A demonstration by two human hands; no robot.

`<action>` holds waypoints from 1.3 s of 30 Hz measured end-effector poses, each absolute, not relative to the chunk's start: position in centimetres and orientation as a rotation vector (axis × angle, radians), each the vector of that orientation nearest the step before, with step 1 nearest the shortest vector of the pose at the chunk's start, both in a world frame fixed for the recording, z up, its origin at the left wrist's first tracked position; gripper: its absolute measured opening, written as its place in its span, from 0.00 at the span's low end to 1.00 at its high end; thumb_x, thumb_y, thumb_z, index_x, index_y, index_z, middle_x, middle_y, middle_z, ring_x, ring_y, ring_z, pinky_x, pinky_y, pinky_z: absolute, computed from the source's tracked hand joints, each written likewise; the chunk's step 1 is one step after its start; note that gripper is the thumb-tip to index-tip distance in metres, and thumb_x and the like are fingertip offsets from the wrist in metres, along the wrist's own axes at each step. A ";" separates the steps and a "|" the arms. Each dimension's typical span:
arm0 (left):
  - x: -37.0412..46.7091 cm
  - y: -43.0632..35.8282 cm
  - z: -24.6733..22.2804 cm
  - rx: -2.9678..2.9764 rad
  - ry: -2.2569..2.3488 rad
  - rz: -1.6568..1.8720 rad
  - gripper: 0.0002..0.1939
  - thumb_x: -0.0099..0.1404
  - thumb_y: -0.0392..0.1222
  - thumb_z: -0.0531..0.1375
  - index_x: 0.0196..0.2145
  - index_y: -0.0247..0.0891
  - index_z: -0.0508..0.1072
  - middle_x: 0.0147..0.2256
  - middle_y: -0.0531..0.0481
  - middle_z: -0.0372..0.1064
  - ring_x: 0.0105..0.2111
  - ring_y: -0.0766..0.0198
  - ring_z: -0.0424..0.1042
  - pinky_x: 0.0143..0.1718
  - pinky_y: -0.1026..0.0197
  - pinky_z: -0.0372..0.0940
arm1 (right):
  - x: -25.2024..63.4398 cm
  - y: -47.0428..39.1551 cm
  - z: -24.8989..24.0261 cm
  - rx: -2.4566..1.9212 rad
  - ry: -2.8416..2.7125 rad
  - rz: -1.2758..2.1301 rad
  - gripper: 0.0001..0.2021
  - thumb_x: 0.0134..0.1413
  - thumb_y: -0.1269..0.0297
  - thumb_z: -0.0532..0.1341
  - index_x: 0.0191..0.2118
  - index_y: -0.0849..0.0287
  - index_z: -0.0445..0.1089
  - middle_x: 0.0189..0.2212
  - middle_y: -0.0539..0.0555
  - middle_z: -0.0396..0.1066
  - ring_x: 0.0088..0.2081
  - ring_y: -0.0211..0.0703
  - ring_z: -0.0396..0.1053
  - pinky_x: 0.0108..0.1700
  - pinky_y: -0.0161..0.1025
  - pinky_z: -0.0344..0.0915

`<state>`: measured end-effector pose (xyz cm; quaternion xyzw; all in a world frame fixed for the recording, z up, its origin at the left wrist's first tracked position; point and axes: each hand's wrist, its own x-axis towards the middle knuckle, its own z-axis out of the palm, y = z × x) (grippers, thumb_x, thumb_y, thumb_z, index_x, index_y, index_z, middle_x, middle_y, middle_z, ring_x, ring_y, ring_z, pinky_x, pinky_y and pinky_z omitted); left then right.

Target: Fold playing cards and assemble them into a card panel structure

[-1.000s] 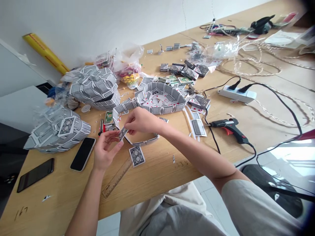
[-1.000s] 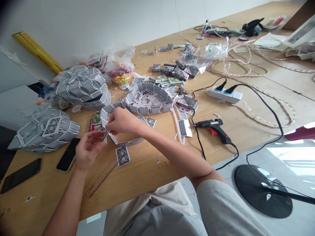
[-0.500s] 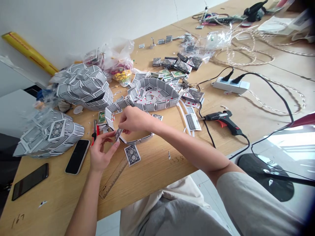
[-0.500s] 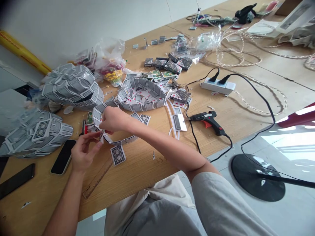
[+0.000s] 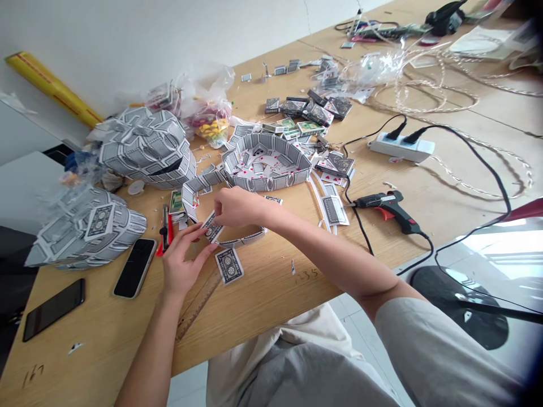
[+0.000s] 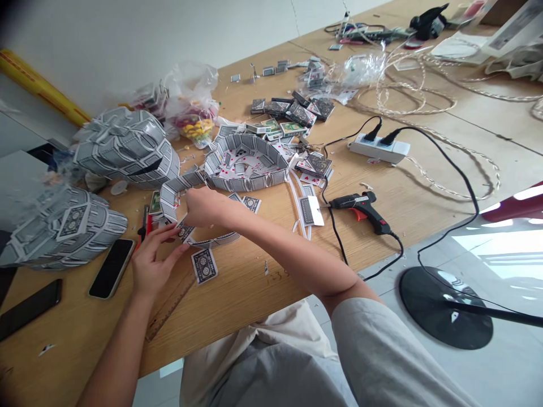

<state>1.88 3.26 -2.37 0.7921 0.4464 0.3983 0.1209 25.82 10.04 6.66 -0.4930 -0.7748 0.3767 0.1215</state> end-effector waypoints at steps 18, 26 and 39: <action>1.9 2.9 -3.0 2.114 1.389 1.022 0.21 0.67 0.53 0.73 0.53 0.44 0.78 0.62 0.41 0.76 0.43 0.53 0.84 0.50 0.48 0.79 | 24.2 8.7 5.6 -1.523 -2.410 0.907 0.27 0.62 0.53 0.74 0.57 0.67 0.72 0.55 0.73 0.77 0.58 0.66 0.76 0.51 0.46 0.72; 1.5 3.1 -2.4 2.309 1.255 1.022 0.12 0.70 0.45 0.70 0.50 0.43 0.79 0.59 0.41 0.77 0.58 0.49 0.78 0.57 0.47 0.75 | 23.6 9.0 4.6 -1.532 -2.429 0.891 0.28 0.63 0.51 0.74 0.58 0.68 0.73 0.56 0.73 0.77 0.60 0.66 0.75 0.54 0.47 0.70; 0.9 2.7 -1.6 2.330 1.294 0.643 0.16 0.73 0.53 0.65 0.32 0.42 0.70 0.32 0.50 0.71 0.33 0.59 0.72 0.36 0.56 0.66 | 25.4 8.9 6.2 -1.510 -2.287 0.747 0.19 0.68 0.57 0.68 0.57 0.62 0.73 0.49 0.63 0.81 0.49 0.55 0.79 0.47 0.43 0.69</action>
